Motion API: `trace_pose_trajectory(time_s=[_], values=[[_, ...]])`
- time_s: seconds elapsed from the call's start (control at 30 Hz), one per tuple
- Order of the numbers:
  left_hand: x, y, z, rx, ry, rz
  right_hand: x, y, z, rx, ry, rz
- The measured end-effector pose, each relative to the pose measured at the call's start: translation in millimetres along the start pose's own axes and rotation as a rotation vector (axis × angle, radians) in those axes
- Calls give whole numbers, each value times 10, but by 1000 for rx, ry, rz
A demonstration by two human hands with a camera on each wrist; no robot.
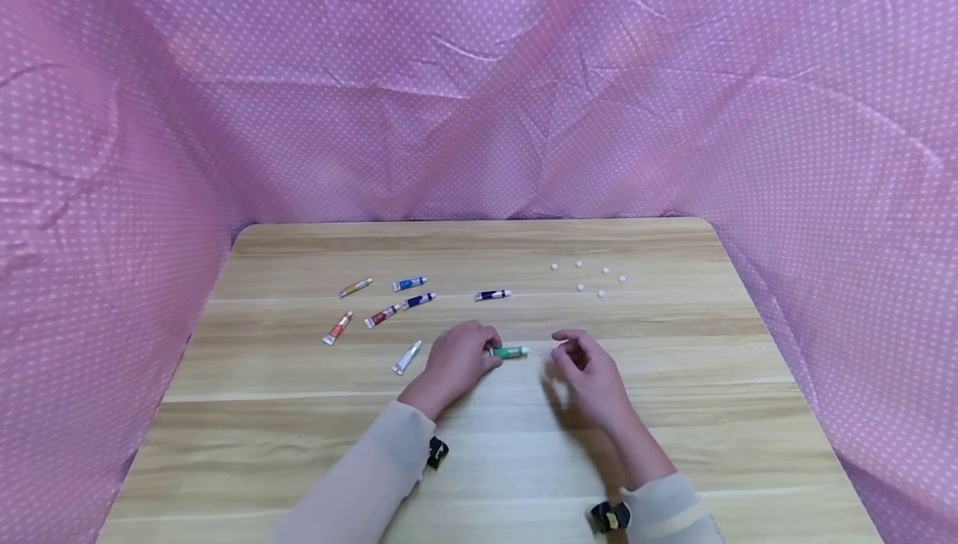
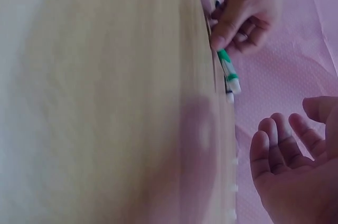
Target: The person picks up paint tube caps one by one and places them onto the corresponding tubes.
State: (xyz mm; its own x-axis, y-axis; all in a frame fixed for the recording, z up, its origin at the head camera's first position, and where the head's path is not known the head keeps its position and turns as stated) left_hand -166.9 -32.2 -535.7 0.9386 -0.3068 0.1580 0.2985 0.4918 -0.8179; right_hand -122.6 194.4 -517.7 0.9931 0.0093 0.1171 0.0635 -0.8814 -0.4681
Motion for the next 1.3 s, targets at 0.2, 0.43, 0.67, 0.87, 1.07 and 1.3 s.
trace_pose_trajectory(time_s=[0.2, 0.43, 0.67, 0.87, 1.07, 1.3], values=[[-117, -70, -21, -13, -29, -10, -130, -237, 24, -15, -32, 40], [-248, -122, -47, -13, -51, -8, -356, -530, 136, -24, -72, 117], [-379, -161, -77, -11, -70, 11, -700, -677, 367, -23, -45, 124], [-441, -164, -99, 4, -90, 9, -901, -725, 513, 42, -21, 106], [-492, -160, -133, 10, -90, 36, -1039, -757, 623, 100, -8, 116], [-516, -153, -159, 14, -98, 44, -1134, -764, 706, 152, -3, 111]])
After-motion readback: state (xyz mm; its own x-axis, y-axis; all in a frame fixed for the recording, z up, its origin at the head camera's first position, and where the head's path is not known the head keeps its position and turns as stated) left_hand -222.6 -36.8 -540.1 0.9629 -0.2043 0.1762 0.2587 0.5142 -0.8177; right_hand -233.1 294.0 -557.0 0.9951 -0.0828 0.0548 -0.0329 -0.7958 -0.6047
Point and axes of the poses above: each hand's wrist, its own x-axis away from the middle knuckle, its own y-axis out of the palm, z = x × y, the point moved 3 cm from there along -x, towards the middle knuckle, and after that the axes turned 4 degrees about x, right-handed, at the moved point
